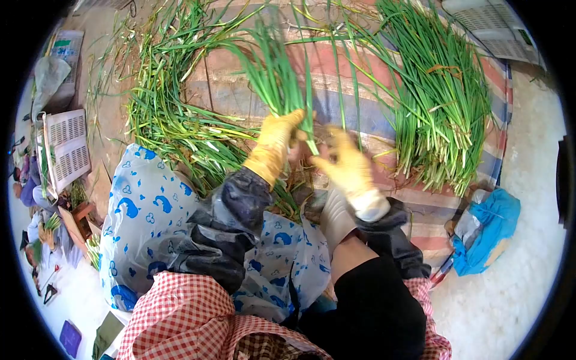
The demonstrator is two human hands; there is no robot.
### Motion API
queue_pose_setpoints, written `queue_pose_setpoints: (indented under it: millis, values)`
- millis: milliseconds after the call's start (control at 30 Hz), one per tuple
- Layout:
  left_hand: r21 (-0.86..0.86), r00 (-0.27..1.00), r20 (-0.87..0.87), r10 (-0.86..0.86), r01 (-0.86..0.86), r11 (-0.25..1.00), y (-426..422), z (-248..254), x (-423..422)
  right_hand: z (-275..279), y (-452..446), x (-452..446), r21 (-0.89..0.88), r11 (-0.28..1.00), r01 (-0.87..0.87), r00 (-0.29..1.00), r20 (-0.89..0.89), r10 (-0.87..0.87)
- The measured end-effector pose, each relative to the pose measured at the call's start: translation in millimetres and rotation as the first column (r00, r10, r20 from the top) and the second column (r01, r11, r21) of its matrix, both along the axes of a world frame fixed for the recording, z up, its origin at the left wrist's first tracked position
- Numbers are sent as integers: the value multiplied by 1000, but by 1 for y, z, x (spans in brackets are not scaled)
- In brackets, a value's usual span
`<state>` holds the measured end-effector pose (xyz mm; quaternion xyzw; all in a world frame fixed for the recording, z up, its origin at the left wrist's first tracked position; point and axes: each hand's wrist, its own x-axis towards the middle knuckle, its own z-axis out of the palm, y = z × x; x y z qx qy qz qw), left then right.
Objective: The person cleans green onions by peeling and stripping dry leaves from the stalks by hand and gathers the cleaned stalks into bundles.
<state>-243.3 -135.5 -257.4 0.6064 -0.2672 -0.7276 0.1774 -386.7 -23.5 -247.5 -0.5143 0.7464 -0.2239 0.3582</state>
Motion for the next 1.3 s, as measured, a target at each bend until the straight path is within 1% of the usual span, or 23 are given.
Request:
queue_pose_setpoints:
  millis: [67, 100, 167, 200, 233, 300, 367, 467, 500, 567, 600, 633, 700, 767, 833, 900, 967, 1033, 1100, 1167, 1233, 1267, 1300]
  values:
    - [93, 998, 57, -29, 24, 995, 14, 9, -17, -2, -11, 10, 299, 937, -179, 974, -83, 213]
    - [154, 989, 71, -127, 115, 981, 16, 5, -17, -2, -9, 8, 303, 935, -184, 973, -81, 217]
    - [-32, 983, 179, -40, 46, 998, 34, -31, -22, 1, -4, 2, 48, 998, 41, 984, -175, -32]
    - [-80, 957, 266, -112, 138, 987, 38, -48, -18, 7, -6, -1, -123, 988, 90, 988, -113, -104]
    - [-83, 960, 258, -111, 137, 987, 43, -57, -18, 12, -11, -3, -126, 988, 89, 987, -122, -104]
    - [-280, 936, 331, -116, 215, 936, 58, -70, -15, 18, -26, 3, -289, 957, -33, 989, -148, -11]
    - [-275, 927, 352, -130, 235, 932, 59, -66, -15, 8, -40, 12, -224, 970, -89, 984, -170, 51]
    - [-55, 561, 697, -446, 661, 748, 59, -29, -21, -32, -53, 23, -163, 970, -182, 955, -263, 135]
    - [-50, 562, 698, -444, 656, 753, 63, -37, -16, -39, -55, 24, -161, 969, -189, 955, -259, 143]
    - [-205, 933, 297, -202, 269, 941, 74, -67, -5, -45, -58, 26, -213, 977, 14, 1000, -8, -16]
    - [-167, 979, 145, -143, 167, 972, 74, -80, 0, -62, -60, 22, -57, 994, 96, 947, 313, -74]
    - [53, 996, 20, -91, 90, 995, 66, -51, -1, -49, -71, 15, 216, 969, 120, 823, 524, -219]
    - [169, 986, -164, 32, -4, 986, 68, -57, 8, -34, -90, 2, 323, 938, 129, 697, 643, -317]
    - [212, 970, -241, 27, 26, 977, 61, -45, 17, -17, -113, -8, 292, 954, 65, 694, 674, -254]
    - [252, 946, -323, 29, 56, 966, 53, -29, 20, 12, -139, -18, 330, 943, -47, 809, 566, -158]
    - [183, 932, -346, -109, 181, 966, 46, -15, 20, 31, -169, -23, 302, 953, -23, 872, 472, -128]
    - [141, 895, -433, -108, 186, 972, 49, -23, 26, 38, -206, -38, 143, 986, -82, 901, 433, 13]
    - [172, 853, -517, -68, 182, 968, 51, -26, 31, 40, -250, -61, -121, 993, 2, 908, 416, 49]
    - [187, 874, -481, -62, 172, 967, 52, -28, 38, 52, -291, -94, -299, 926, 231, 855, 517, -46]
    - [200, 871, -484, -87, 207, 958, 54, -32, 43, 69, -308, -111, -325, 833, 447, 754, 639, -155]
    - [211, 883, -465, -57, 173, 962, 58, -35, 43, 79, -291, -122, -295, 832, 470, 773, 593, -226]
    - [218, 894, -447, -26, 138, 966, 60, -39, 41, 57, -291, -134, -390, 742, 545, 723, 667, -180]
    - [221, 893, -450, -21, 134, 966, 66, -54, 40, 49, -274, -151, -402, 883, 244, 967, 166, -192]
